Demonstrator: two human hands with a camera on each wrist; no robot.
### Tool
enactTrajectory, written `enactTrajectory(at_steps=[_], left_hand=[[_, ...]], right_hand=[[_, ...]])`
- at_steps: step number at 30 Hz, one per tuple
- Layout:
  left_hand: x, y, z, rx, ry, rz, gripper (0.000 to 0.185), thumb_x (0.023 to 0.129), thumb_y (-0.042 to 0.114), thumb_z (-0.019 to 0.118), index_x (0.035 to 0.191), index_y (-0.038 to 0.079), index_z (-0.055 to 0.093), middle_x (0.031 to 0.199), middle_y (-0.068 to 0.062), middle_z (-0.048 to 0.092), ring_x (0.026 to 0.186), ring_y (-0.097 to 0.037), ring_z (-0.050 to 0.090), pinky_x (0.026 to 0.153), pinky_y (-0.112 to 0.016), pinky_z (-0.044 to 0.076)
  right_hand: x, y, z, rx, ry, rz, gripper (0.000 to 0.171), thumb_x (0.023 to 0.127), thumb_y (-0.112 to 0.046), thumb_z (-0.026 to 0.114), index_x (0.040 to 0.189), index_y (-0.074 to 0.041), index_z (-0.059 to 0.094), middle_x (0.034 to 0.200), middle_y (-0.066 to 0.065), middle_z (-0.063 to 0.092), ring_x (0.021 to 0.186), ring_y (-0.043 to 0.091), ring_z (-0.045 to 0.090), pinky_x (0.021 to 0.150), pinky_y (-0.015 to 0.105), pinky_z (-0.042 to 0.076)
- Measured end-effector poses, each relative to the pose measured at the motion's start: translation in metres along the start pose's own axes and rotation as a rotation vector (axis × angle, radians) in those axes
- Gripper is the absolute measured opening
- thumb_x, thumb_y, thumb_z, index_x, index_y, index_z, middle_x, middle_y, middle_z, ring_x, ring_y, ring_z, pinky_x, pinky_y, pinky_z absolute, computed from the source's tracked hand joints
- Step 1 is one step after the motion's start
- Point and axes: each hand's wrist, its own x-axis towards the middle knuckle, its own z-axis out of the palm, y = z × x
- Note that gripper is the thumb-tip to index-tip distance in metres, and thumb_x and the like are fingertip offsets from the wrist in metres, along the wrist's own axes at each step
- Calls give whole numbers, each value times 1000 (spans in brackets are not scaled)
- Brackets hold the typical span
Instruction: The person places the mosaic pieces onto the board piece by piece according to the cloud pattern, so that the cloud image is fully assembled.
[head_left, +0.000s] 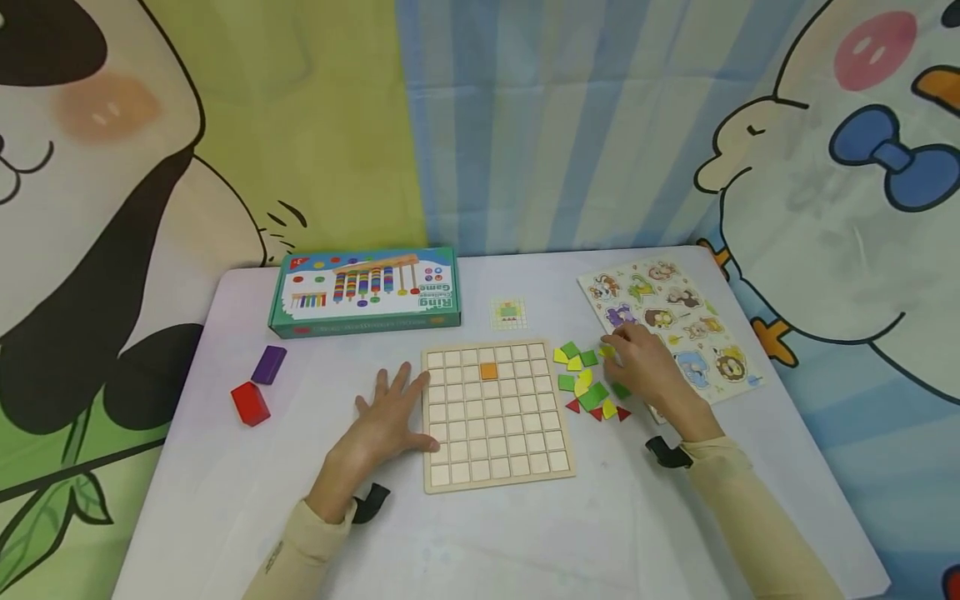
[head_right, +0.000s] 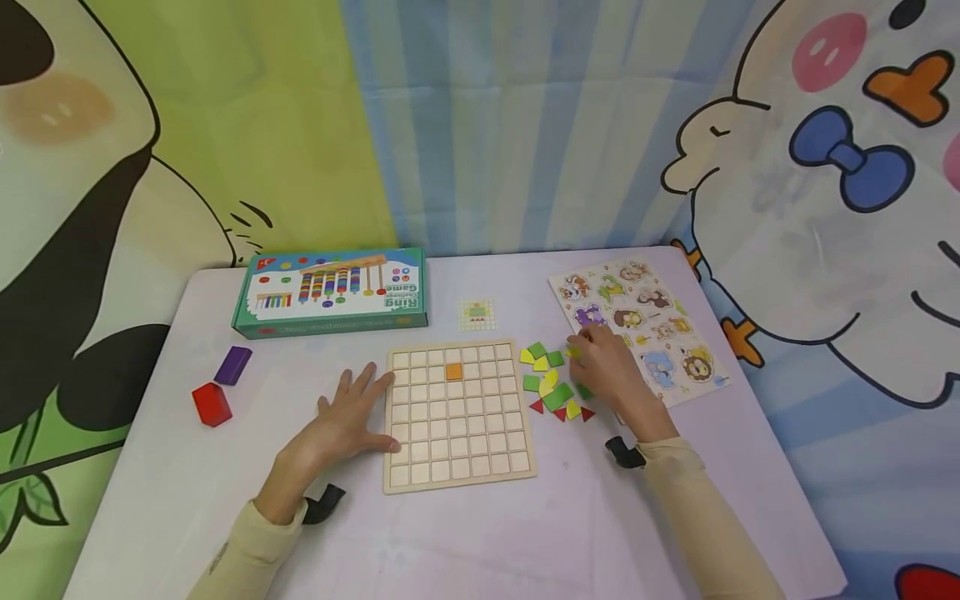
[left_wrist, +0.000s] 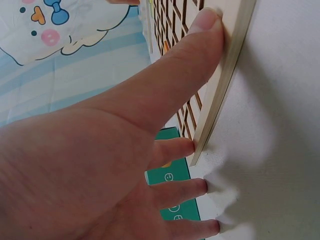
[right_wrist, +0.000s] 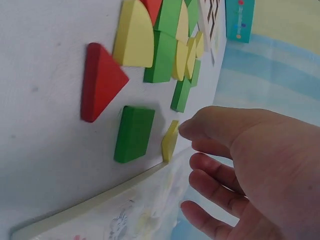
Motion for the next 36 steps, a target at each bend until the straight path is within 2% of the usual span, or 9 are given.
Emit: enactTrajectory(at_steps=[5, 12, 21, 29, 36], left_hand=[[-1, 1, 0, -9, 9, 1, 113, 71, 37, 92, 161, 12, 28, 170, -22, 7, 153, -55, -5, 105, -86, 5], [-2, 0, 1, -14, 16, 3, 113, 71, 37, 92, 161, 13, 28, 170, -22, 7, 153, -54, -5, 105, -86, 5], [0, -1, 2, 7, 13, -1, 114, 70, 40, 91, 161, 14, 28, 170, -21, 8, 153, -54, -4, 106, -86, 8], [1, 0, 2, 10, 15, -4, 115, 69, 40, 92, 161, 14, 28, 170, -20, 8, 153, -53, -5, 106, -86, 7], [1, -1, 2, 11, 19, 0, 114, 69, 39, 92, 161, 14, 29, 170, -22, 9, 153, -54, -4, 106, -86, 8]], right_hand=[[-2, 4, 2, 2, -44, 26, 33, 88, -10, 76, 120, -1, 73, 114, 18, 64, 98, 33, 58, 87, 48, 51], [0, 7, 4, 19, -65, 47, 21, 91, -10, 74, 110, 0, 74, 112, 17, 63, 100, 33, 59, 88, 49, 52], [0, 2, 3, 16, -89, 99, 22, 92, -11, 75, 110, -2, 68, 102, 13, 69, 86, 26, 60, 82, 43, 56], [-2, 0, 3, 112, -156, 153, 23, 98, -10, 67, 120, -6, 68, 109, 12, 70, 89, 25, 60, 83, 43, 56], [2, -6, 1, 234, -89, 151, 25, 98, -5, 64, 123, -4, 68, 115, 14, 69, 99, 27, 64, 88, 46, 57]])
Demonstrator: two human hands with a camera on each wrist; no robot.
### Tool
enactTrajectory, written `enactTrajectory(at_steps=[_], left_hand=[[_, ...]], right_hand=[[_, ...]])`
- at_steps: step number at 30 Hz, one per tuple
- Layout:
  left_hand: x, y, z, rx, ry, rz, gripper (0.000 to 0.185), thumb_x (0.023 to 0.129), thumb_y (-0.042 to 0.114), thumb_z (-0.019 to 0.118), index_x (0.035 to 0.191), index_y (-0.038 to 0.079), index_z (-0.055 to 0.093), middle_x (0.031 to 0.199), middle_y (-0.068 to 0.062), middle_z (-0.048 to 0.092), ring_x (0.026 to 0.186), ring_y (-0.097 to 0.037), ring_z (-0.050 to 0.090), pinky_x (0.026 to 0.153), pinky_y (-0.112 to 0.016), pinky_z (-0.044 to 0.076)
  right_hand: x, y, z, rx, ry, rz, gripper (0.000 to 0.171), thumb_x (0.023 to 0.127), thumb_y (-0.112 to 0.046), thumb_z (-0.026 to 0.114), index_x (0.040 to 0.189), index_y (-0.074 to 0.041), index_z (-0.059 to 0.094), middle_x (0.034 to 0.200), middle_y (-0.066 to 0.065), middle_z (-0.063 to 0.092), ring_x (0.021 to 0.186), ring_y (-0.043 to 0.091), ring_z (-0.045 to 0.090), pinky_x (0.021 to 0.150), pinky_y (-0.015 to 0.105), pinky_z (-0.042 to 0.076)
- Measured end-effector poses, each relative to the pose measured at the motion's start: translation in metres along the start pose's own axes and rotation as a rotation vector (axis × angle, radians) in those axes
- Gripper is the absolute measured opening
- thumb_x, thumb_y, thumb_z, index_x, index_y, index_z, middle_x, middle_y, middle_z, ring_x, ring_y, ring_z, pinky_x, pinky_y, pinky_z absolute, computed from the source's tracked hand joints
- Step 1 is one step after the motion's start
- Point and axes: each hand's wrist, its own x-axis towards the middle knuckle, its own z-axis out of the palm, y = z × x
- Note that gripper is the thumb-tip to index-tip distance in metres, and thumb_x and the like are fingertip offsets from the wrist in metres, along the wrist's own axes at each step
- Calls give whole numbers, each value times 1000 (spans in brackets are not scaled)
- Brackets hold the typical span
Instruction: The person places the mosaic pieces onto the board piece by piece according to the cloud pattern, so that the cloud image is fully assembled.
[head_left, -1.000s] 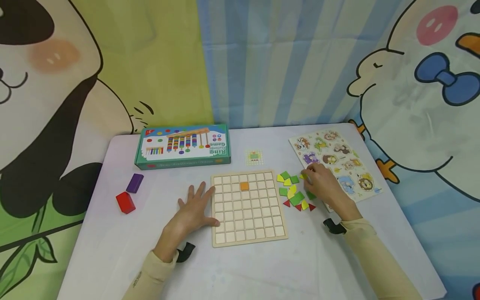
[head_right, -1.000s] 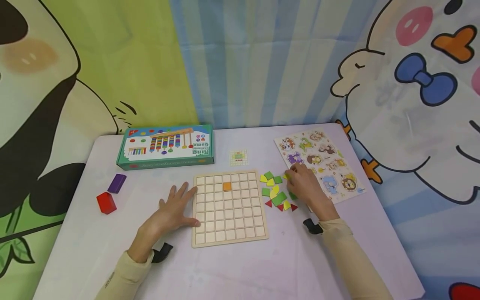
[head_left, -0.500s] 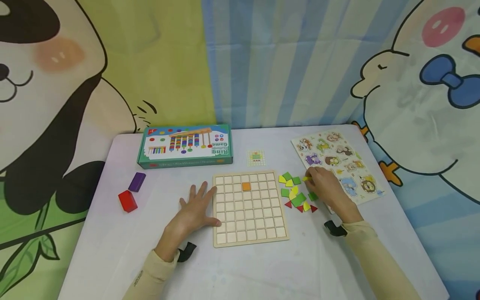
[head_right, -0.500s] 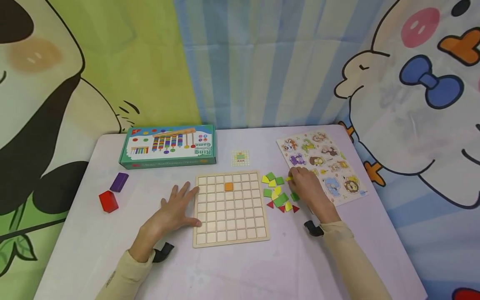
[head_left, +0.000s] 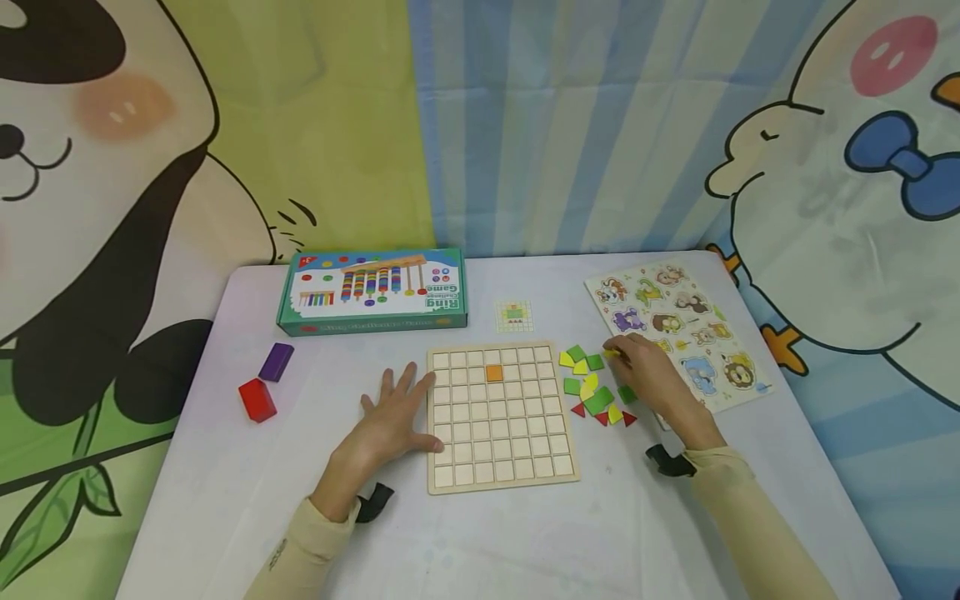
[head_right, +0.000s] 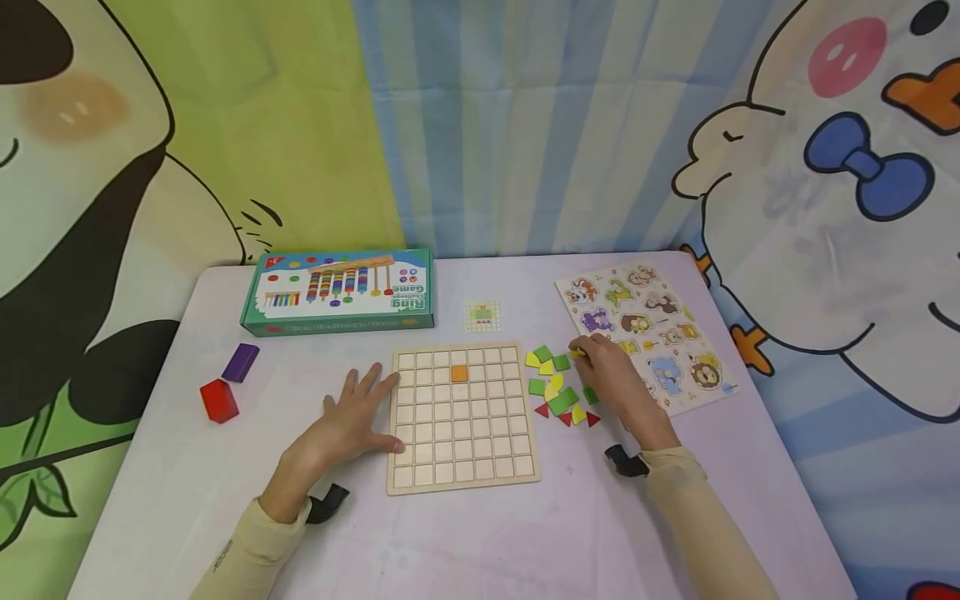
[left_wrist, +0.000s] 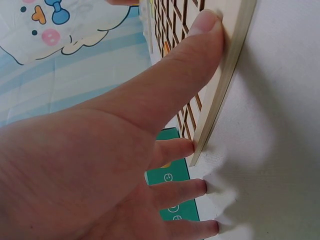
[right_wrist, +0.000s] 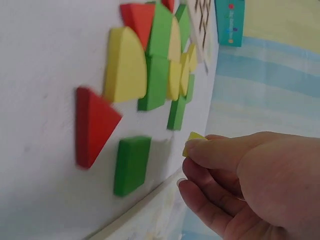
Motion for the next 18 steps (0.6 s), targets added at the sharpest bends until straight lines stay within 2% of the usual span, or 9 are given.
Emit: enactTrajectory(at_steps=[6, 18], left_hand=[[-1, 0, -1, -9, 2, 4, 114, 70, 39, 92, 161, 13, 29, 170, -22, 8, 152, -55, -4, 105, -86, 7], [-1, 0, -1, -16, -1, 8, 113, 70, 38, 92, 161, 13, 29, 170, -22, 8, 152, -56, -4, 105, -87, 7]], right_hand=[[6, -17, 3, 67, 56, -61, 25, 97, -4, 66, 122, -1, 69, 112, 15, 71, 95, 27, 67, 84, 45, 58], [23, -66, 26, 219, 63, -192, 14, 99, -10, 65, 112, -6, 69, 102, 6, 74, 89, 20, 70, 77, 37, 58]])
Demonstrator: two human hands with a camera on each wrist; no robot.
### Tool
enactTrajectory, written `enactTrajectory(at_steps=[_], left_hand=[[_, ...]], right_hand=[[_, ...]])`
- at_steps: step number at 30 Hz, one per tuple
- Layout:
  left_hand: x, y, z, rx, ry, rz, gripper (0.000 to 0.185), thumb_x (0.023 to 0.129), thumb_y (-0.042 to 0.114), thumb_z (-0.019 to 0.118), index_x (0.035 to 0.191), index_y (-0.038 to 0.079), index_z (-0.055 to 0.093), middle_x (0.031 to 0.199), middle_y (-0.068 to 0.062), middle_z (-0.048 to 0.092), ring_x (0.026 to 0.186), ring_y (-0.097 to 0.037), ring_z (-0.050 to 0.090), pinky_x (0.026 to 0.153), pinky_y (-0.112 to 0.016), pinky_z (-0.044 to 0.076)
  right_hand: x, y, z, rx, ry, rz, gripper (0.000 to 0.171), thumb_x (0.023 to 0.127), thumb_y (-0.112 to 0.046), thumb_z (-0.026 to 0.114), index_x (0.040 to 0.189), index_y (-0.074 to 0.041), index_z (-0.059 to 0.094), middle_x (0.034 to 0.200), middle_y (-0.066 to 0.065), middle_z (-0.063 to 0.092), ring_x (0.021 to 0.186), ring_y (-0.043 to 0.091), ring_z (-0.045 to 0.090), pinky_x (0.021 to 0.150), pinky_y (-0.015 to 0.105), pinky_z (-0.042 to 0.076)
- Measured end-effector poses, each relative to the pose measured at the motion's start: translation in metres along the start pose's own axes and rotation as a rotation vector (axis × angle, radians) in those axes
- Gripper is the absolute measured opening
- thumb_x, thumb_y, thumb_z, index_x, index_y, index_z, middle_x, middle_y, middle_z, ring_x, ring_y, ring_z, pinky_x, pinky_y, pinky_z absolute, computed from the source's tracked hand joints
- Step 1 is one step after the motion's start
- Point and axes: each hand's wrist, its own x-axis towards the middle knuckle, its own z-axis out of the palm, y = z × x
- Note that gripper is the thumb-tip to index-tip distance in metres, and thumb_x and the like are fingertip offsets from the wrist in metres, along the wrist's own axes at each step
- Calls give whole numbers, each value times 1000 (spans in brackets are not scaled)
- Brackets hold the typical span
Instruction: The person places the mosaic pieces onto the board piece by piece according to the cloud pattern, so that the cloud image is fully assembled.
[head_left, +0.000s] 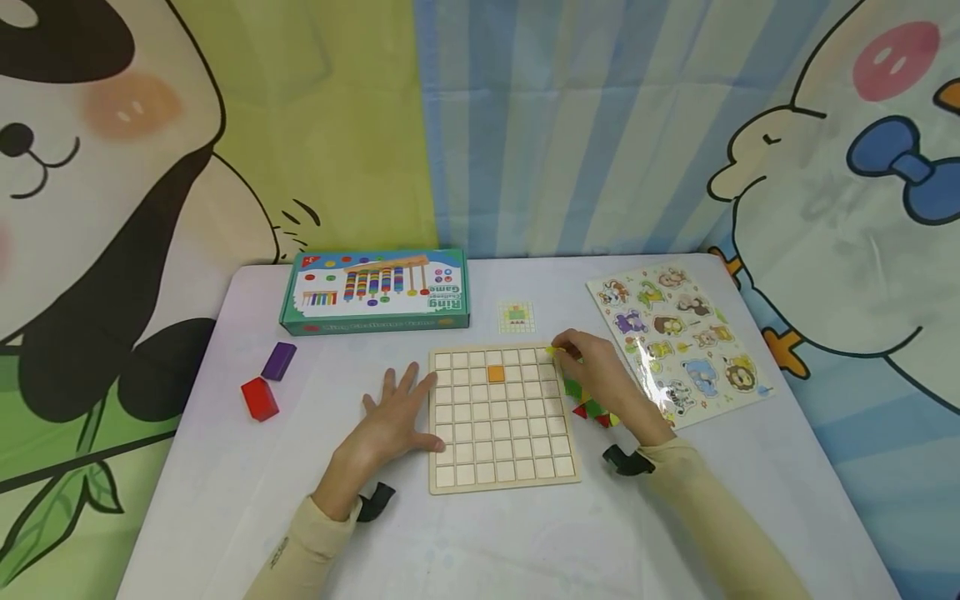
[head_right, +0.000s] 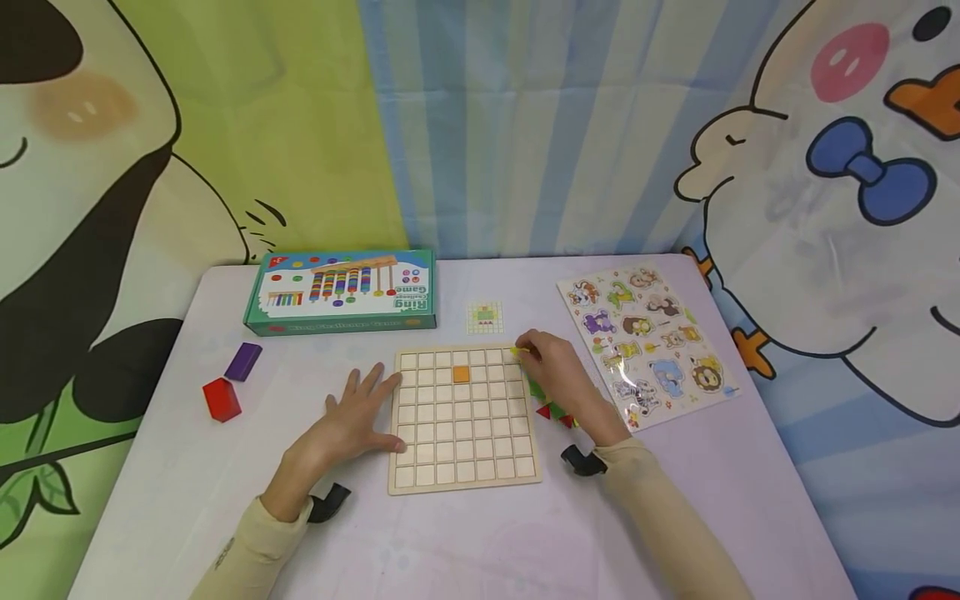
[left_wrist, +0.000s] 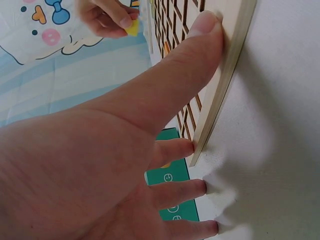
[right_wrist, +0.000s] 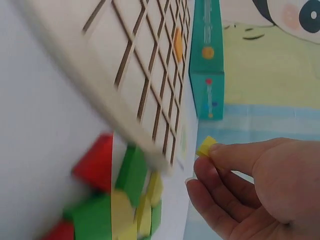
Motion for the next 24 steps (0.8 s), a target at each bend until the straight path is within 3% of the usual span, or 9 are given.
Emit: enactTrajectory(at_steps=[7, 12, 24], left_hand=[[-1, 0, 1, -25, -7, 4, 113, 70, 37, 92, 160, 11, 29, 169, -24, 8, 152, -56, -5, 104, -88, 5], [0, 1, 0, -13, -2, 12, 113, 70, 38, 91, 160, 11, 29, 169, -24, 9, 152, -56, -5, 104, -88, 6], [1, 1, -2, -8, -15, -3, 113, 71, 38, 91, 161, 11, 28, 169, -23, 8, 152, -56, -5, 105, -87, 5]], right_hand=[[8, -25, 27, 50, -28, 3, 13, 98, -10, 66, 109, -4, 71, 99, 6, 75, 87, 17, 70, 77, 34, 58], [9, -30, 44, 57, -2, -31, 10, 97, -8, 68, 104, -3, 72, 95, 6, 74, 82, 15, 68, 74, 32, 57], [4, -34, 49, -5, -59, 30, 15, 93, -12, 74, 106, -4, 74, 95, 5, 69, 82, 13, 63, 73, 30, 54]])
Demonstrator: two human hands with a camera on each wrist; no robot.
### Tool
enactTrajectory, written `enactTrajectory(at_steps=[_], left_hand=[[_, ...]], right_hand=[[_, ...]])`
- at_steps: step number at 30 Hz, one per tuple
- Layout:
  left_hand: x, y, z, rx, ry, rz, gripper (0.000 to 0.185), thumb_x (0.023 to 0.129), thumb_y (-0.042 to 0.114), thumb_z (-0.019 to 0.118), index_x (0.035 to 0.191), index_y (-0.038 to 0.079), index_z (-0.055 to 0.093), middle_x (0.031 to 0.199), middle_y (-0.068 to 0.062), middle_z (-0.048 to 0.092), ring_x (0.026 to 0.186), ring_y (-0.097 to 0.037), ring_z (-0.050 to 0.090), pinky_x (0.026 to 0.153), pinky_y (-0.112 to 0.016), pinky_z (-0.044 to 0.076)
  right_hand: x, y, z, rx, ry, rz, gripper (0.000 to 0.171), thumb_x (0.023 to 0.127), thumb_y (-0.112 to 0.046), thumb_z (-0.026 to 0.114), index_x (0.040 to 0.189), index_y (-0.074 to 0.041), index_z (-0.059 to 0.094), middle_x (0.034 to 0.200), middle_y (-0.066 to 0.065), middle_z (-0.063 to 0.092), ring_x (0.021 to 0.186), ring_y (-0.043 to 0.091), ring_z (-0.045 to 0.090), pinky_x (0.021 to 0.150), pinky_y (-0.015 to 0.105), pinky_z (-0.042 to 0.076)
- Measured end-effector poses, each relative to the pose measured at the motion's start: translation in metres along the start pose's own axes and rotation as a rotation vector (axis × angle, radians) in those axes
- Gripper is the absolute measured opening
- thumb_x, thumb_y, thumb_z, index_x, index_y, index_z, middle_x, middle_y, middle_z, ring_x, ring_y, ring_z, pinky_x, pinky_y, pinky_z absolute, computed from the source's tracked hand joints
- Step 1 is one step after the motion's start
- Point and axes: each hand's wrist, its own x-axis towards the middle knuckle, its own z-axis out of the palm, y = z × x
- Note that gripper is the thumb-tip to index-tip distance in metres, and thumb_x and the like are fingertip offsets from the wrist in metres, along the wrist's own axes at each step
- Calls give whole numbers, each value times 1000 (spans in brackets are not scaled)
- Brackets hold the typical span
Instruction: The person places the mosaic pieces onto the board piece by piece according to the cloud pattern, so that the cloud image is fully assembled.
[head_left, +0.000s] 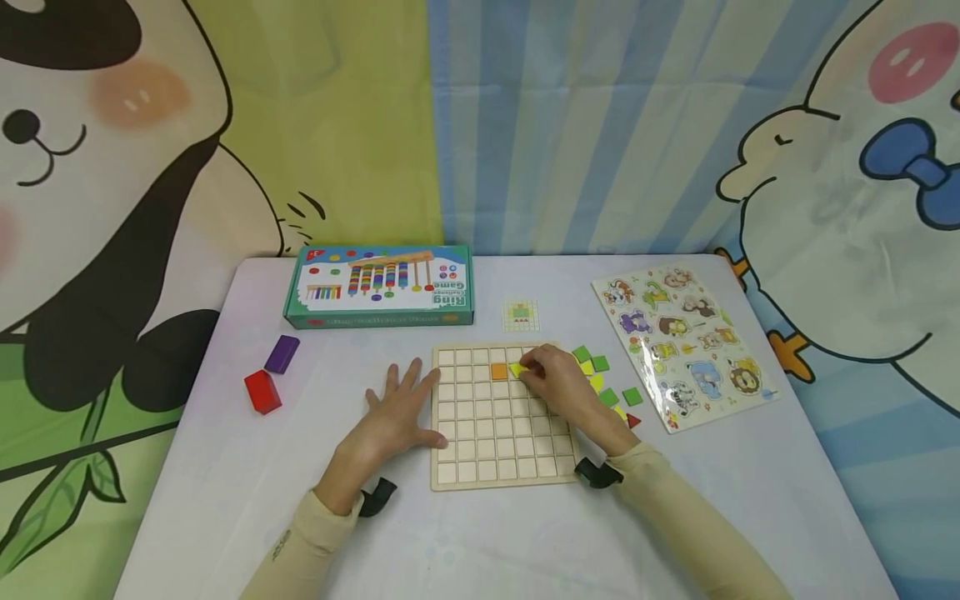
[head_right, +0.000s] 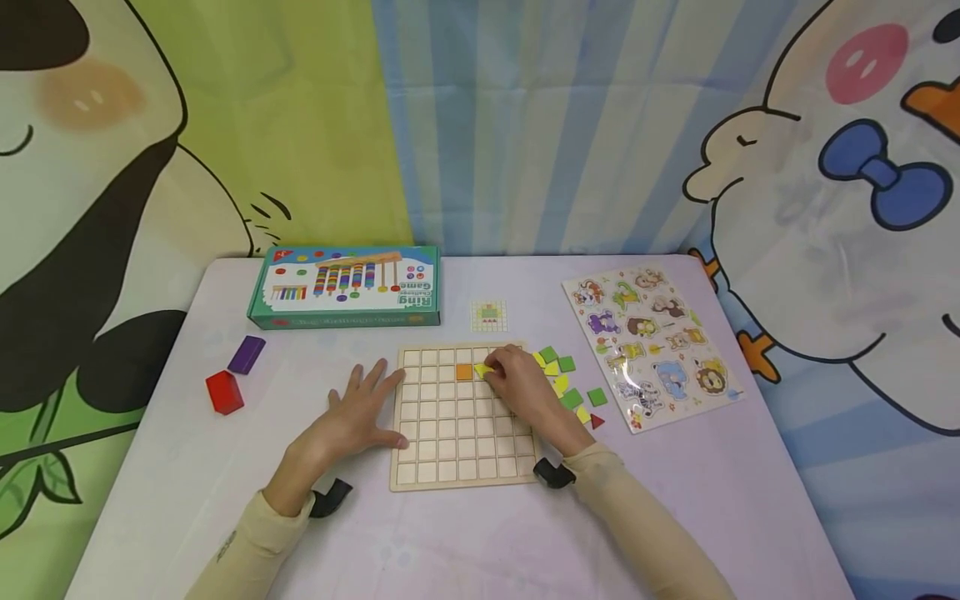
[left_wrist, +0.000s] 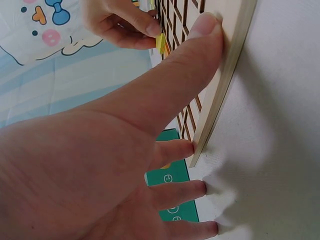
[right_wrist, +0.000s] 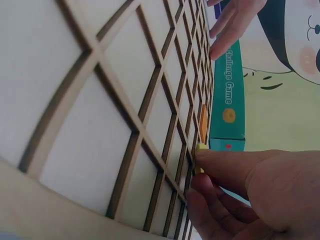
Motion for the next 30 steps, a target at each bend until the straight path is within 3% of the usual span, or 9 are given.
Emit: enactTrajectory(at_steps=[19, 30], left_hand=[[2, 0, 1, 5, 0, -12, 113, 70, 39, 92, 161, 13, 29, 170, -22, 8, 153, -55, -5, 106, -86, 5], [2, 0, 1, 11, 5, -12, 114, 69, 38, 92, 161, 12, 29, 170, -23, 9, 152, -56, -4, 105, -87, 6]], right_hand=[[0, 2, 3, -67, -34, 39, 13, 95, -23, 73, 99, -10, 73, 91, 0, 65, 78, 10, 58, 71, 29, 51], [-3, 8, -8, -68, 14, 50, 14, 94, -21, 73, 96, -7, 74, 93, 4, 67, 79, 13, 60, 70, 30, 51]])
